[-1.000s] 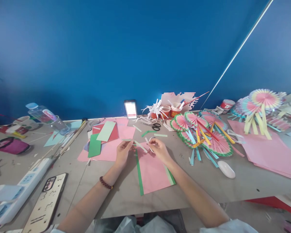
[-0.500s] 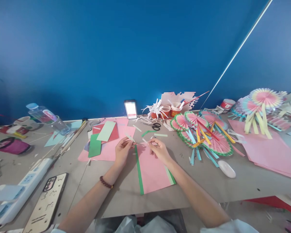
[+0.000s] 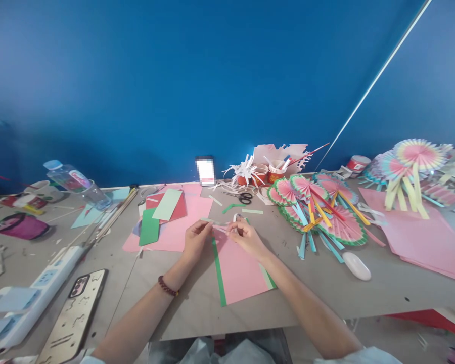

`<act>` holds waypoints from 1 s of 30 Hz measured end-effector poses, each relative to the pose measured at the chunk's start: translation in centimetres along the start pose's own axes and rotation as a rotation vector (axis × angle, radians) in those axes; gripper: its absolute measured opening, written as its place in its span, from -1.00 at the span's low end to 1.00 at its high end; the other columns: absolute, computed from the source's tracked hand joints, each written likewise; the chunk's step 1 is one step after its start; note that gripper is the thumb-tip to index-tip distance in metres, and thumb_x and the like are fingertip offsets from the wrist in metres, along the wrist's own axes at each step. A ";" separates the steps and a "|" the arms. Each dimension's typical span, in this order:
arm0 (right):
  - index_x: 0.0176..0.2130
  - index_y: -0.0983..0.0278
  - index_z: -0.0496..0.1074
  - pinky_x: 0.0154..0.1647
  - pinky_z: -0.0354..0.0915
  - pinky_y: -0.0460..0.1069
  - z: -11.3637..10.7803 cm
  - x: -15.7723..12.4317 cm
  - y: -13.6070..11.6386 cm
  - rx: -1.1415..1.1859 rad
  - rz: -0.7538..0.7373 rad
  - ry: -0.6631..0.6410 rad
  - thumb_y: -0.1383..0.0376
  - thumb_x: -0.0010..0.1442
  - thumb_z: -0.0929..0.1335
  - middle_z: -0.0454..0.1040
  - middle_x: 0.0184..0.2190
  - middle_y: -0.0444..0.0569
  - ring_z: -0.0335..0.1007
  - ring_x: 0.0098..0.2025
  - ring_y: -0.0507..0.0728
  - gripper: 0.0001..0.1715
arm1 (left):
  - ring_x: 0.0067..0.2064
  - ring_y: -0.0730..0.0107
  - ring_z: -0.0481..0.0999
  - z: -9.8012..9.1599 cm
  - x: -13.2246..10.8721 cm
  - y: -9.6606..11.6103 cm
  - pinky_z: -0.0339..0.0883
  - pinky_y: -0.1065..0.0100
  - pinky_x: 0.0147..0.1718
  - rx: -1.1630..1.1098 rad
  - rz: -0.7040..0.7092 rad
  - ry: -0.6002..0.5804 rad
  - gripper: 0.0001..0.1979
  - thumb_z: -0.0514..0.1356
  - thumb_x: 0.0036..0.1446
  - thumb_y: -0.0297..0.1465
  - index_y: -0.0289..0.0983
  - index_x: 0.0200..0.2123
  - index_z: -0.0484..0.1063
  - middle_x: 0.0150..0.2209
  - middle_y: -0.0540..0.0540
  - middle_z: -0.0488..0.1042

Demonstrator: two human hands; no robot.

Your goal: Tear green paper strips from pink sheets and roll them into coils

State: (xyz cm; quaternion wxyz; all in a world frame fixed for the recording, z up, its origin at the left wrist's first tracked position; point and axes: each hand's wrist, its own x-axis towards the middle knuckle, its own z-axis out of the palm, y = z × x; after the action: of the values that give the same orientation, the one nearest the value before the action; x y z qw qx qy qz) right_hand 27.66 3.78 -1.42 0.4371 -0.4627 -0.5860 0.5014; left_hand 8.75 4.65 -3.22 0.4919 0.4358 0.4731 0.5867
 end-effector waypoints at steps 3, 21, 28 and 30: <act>-0.41 0.24 0.55 -0.12 0.24 0.01 0.0 -0.1 0.0 0.008 -0.006 -0.016 0.02 0.06 0.50 0.46 -0.21 0.03 0.33 0.00 0.23 -0.67 | -0.44 0.37 0.54 0.3 0.1 0.0 0.44 0.36 -0.40 -0.062 -0.055 0.031 -0.67 0.50 -0.15 -0.16 -0.26 -0.49 0.54 -0.50 -0.05 0.58; -0.44 0.21 0.58 0.08 0.24 0.07 0.3 -0.1 -0.2 -0.011 0.002 -0.015 -0.05 -0.01 0.54 0.40 -0.17 0.01 0.34 0.02 0.24 -0.61 | -0.38 0.24 0.62 0.2 -0.1 0.0 0.51 0.28 -0.36 -0.092 -0.191 0.004 -0.55 0.52 -0.23 -0.03 -0.31 -0.46 0.65 -0.44 -0.20 0.66; -0.43 0.20 0.58 0.18 0.23 0.14 0.4 0.1 0.7 -0.032 -0.003 0.000 -0.18 -0.05 0.54 0.43 -0.14 0.01 0.35 0.08 0.26 -0.49 | -0.59 0.46 0.42 0.0 -0.1 0.1 0.33 0.40 -0.56 -0.082 -0.194 -0.011 -0.56 0.50 -0.20 -0.03 -0.32 -0.49 0.62 -0.62 -0.08 0.52; -0.43 0.20 0.58 0.19 0.22 0.16 0.5 0.0 0.7 -0.031 -0.002 0.001 -0.16 -0.04 0.54 0.43 -0.14 0.01 0.36 0.08 0.26 -0.50 | -0.64 0.52 0.35 -0.1 -0.1 0.2 0.26 0.43 -0.61 -0.068 -0.198 -0.015 -0.55 0.49 -0.18 -0.02 -0.32 -0.50 0.61 -0.64 -0.05 0.49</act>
State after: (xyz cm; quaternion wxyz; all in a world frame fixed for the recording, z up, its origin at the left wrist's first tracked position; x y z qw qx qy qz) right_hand 27.25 3.79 -2.12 0.4307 -0.4692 -0.5938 0.4917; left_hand 8.67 4.57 -3.06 0.5657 0.3742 0.4899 0.5477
